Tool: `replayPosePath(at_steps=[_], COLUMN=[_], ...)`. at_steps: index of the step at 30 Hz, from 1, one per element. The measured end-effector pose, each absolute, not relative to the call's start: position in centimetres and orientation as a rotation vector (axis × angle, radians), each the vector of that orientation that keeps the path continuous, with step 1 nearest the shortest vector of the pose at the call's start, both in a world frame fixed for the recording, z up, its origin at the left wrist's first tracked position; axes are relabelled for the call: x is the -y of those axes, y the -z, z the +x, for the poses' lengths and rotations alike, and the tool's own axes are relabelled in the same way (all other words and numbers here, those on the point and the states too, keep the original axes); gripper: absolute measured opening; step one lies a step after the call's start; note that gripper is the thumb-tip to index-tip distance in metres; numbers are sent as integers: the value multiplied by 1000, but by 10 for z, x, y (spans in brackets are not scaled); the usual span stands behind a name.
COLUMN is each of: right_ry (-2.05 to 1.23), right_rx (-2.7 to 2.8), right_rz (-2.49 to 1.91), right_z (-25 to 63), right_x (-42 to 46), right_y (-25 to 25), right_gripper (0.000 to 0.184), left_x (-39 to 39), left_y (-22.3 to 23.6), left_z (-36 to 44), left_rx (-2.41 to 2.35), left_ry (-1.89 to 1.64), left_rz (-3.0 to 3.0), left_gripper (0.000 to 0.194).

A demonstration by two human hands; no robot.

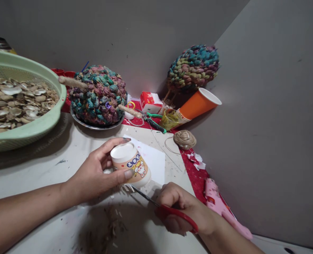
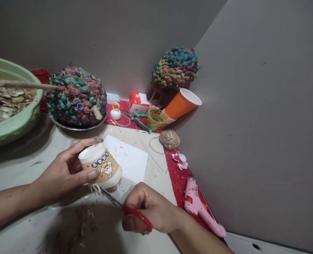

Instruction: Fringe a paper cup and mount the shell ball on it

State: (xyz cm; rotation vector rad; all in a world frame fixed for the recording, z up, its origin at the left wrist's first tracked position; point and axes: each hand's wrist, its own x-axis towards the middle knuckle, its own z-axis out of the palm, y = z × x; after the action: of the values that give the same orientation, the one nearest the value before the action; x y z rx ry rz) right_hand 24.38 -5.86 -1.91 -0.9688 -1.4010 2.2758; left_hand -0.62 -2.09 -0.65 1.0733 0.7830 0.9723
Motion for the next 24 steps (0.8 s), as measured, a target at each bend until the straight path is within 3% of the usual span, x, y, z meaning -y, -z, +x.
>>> replayPosePath(at_steps=[6,24], right_ry=[-2259,-2249], right_rx=[1419,1496], right_rz=[-971,-872], right_z=[241,252], right_x=[57,61], right_y=[12,28], right_gripper=[70,67], left_x=[21,14], left_y=[8,6], left_z=[-8,-3], left_rx=[-797,-687], left_ry=[-941,-984], left_rz=[1094,796], left_gripper=[65,52])
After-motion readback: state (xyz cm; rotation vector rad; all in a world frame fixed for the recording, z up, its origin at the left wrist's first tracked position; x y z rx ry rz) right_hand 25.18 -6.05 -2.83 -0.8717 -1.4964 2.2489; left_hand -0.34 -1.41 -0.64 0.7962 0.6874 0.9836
